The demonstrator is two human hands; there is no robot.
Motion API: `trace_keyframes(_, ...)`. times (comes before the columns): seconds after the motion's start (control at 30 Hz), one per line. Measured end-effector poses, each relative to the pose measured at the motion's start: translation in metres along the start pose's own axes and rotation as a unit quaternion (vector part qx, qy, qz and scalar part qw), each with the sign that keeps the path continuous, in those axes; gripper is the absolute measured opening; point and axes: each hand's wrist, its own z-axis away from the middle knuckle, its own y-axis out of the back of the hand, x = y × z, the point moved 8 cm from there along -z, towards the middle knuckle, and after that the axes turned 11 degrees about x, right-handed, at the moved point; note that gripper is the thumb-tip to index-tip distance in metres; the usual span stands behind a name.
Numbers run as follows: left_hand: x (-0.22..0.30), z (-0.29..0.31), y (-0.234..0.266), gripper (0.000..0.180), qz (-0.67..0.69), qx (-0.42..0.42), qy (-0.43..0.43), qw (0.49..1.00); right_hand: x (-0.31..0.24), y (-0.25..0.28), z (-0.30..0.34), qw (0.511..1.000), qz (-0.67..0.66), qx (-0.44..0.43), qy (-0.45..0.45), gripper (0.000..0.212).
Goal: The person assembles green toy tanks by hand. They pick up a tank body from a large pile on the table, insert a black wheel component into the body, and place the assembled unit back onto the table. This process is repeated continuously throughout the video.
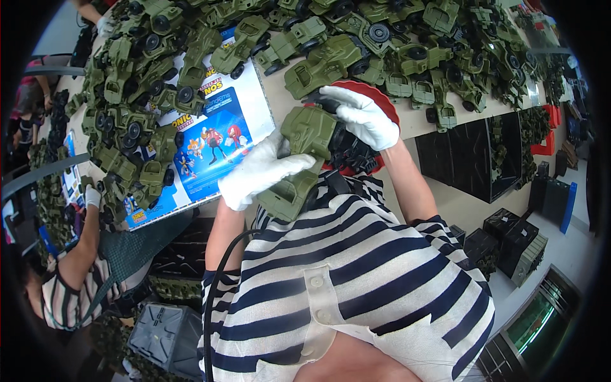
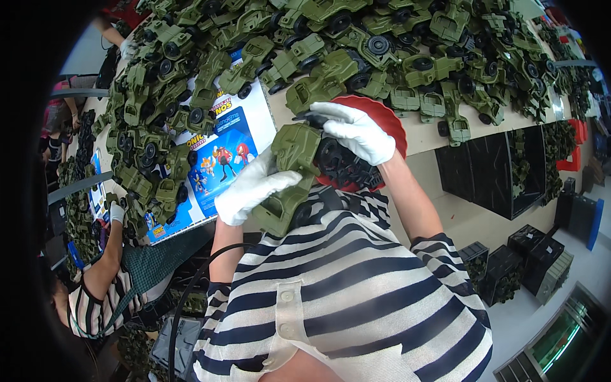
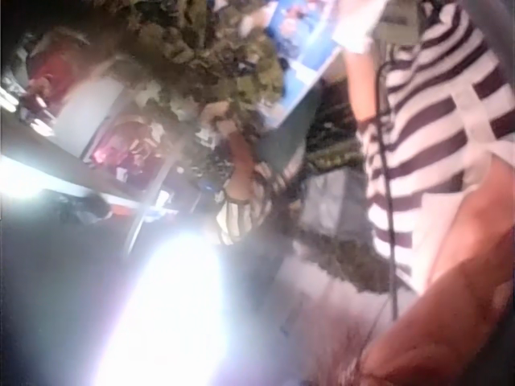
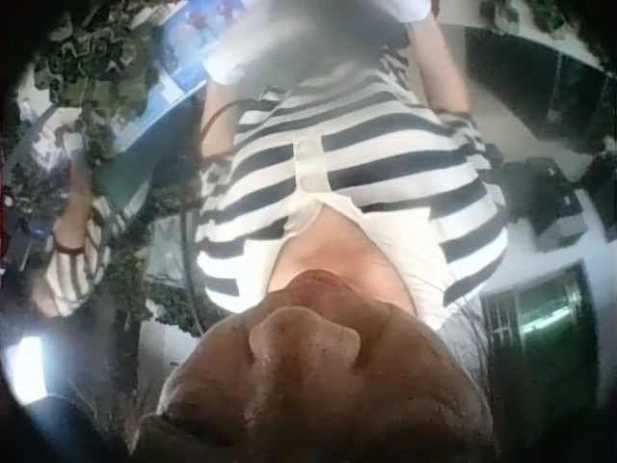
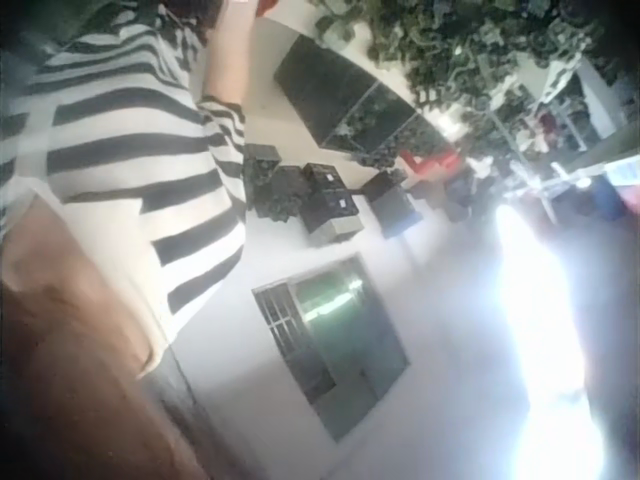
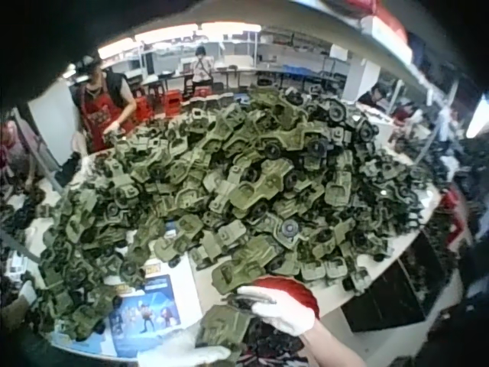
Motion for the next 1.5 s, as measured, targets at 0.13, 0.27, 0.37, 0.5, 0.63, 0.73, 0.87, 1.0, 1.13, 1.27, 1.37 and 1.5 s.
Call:
trace_keyframes(0.13,0.001,0.002,0.0,0.07,-0.064,0.033,0.062,0.995,0.011,0.013,-0.004,1.0,0.014,0.016,-0.015,0.053)
trace_keyframes(0.27,0.006,-0.001,-0.001,0.068,-0.011,0.066,-0.031,0.997,0.011,0.016,-0.004,0.999,-0.031,0.021,-0.008,0.054)
trace_keyframes(0.37,0.008,0.001,-0.001,0.07,-0.052,0.05,0.038,0.997,0.01,0.018,-0.004,1.0,-0.005,0.024,0.0,0.052)
trace_keyframes(0.5,0.007,0.002,-0.002,0.069,-0.045,0.054,0.039,0.997,0.007,0.019,-0.004,1.0,0.028,0.002,0.003,0.051)
trace_keyframes(0.63,0.002,-0.001,-0.003,0.066,-0.002,0.05,0.023,0.999,0.004,0.02,-0.006,0.997,0.064,-0.039,0.018,0.046)
trace_keyframes(0.73,-0.011,-0.009,-0.007,0.065,0.055,0.088,-0.004,0.995,-0.008,0.01,-0.009,0.989,0.14,-0.019,0.044,0.039)
trace_keyframes(0.87,0.001,-0.014,-0.022,0.088,0.202,0.098,-0.135,0.965,-0.006,-0.017,-0.019,0.974,0.203,0.015,0.104,0.054)
trace_keyframes(1.0,-0.017,-0.034,-0.002,0.124,0.235,0.08,-0.238,0.939,-0.01,-0.027,-0.014,0.889,0.385,0.091,0.23,0.035)
trace_keyframes(1.13,-0.002,-0.022,0.002,0.123,0.196,0.071,-0.268,0.941,-0.012,-0.051,0.012,0.813,0.51,0.045,0.277,0.06)
trace_keyframes(1.27,-0.014,-0.018,0.007,0.093,0.119,0.194,-0.302,0.926,-0.018,-0.078,0.034,0.769,0.511,0.055,0.381,0.086)
trace_keyframes(1.37,0.004,-0.01,0.011,0.058,0.066,0.241,-0.342,0.906,-0.019,-0.077,0.037,0.779,0.474,0.063,0.405,0.066)
trace_keyframes(1.5,0.007,-0.006,0.015,0.034,0.024,0.276,-0.343,0.897,-0.025,-0.083,0.041,0.762,0.469,0.077,0.441,0.058)
